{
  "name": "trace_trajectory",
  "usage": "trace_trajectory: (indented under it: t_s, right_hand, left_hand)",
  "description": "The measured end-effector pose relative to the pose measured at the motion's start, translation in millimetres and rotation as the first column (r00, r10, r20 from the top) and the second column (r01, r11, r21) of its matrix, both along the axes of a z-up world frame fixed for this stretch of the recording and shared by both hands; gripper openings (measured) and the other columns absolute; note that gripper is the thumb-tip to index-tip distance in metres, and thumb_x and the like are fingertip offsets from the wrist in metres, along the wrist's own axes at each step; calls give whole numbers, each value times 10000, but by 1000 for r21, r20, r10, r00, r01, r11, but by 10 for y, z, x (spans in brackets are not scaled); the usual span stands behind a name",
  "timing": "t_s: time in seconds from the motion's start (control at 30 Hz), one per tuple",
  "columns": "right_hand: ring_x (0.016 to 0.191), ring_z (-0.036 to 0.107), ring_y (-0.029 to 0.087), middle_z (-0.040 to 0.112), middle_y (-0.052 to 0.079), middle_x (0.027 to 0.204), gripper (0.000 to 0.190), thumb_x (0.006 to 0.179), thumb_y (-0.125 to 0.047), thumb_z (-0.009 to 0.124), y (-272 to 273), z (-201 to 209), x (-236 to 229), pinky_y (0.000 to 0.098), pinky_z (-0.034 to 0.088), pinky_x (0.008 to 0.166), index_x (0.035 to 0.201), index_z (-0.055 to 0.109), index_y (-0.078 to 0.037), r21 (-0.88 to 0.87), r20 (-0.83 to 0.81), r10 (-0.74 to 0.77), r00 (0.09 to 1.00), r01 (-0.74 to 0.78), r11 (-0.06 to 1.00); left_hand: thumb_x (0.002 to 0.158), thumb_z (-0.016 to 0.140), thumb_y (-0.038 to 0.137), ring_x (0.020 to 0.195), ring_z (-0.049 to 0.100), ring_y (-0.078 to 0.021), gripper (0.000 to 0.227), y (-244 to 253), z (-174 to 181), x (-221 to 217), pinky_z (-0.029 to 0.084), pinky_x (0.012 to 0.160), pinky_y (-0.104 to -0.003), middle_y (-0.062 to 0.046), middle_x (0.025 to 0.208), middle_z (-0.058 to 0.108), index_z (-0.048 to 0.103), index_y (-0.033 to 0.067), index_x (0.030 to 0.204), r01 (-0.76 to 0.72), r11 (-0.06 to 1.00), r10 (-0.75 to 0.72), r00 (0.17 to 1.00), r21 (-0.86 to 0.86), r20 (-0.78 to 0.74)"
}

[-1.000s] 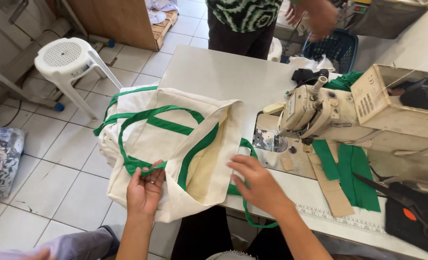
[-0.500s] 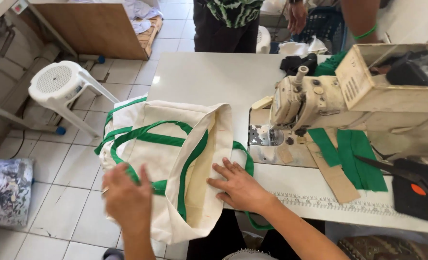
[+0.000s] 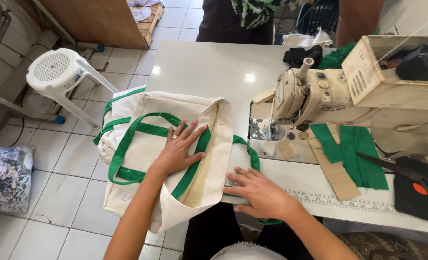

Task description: The person sews a green fabric strip onto a white tote bag using a sewing machine. They guide the fabric under the needle, trim excess thread with scissors, and adjust the bag's position on the table.

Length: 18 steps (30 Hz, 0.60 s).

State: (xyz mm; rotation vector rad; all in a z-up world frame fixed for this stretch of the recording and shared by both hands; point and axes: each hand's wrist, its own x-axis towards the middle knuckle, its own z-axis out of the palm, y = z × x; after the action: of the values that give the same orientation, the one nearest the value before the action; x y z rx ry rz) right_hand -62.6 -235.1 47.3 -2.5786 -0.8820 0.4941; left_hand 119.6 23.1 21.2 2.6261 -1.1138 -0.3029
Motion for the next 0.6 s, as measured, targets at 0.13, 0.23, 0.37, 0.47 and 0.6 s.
trace_trajectory:
  t_s: [0.13, 0.23, 0.37, 0.47, 0.6]
  right_hand:
    - [1400, 452, 361, 599, 106, 1414, 419, 948, -357, 717, -312, -34, -137, 595, 310, 1121, 1297, 670, -130, 150, 51, -132, 990, 123, 981]
    - [1408, 472, 312, 626, 84, 1401, 380, 962, -347, 677, -452, 41, -171, 533, 379, 1108, 1275, 699, -133, 221, -44, -230, 972, 234, 947]
    - [1445, 459, 288, 638, 77, 1415, 339, 951, -291, 688, -467, -32, -220, 528, 336, 1163, 1243, 741, -128, 322, -87, -295, 952, 307, 896]
    - [1460, 440, 289, 635, 84, 1429, 349, 960, -295, 661, -462, -77, -269, 523, 283, 1202, 1258, 746, -135, 347, -98, -323, 941, 337, 875]
    - [1463, 445, 285, 636, 78, 1423, 319, 970, -301, 637, -487, -41, -273, 493, 297, 1206, 1196, 760, -113, 399, -118, -325, 938, 344, 850]
  left_hand:
    - [920, 607, 621, 1571, 144, -408, 901, 77, -148, -43, 57, 1208, -656, -117, 1694, 247, 223, 228, 1635, -26, 968, 43, 997, -249, 64]
    - [905, 689, 529, 1547, 250, -397, 877, 71, -97, -92, 84, 1226, -641, -156, 1618, 374, 295, 152, 1591, -77, 916, 99, 994, -394, 37]
    - [1035, 563, 291, 1465, 417, -424, 501, 68, -142, -49, 229, 1225, -578, -228, 1474, 548, 441, 66, 1465, -170, 814, 186, 982, -555, -27]
    - [1051, 532, 242, 1384, 522, -400, 397, 101, -251, -6, 413, 1127, -495, -193, 1407, 607, 506, 77, 1412, -206, 772, 247, 969, -602, -15]
    - [1032, 555, 178, 1402, 500, -392, 344, 83, -248, -29, 473, 1077, -501, -204, 1361, 620, 552, 54, 1353, -176, 789, 234, 972, -589, 24]
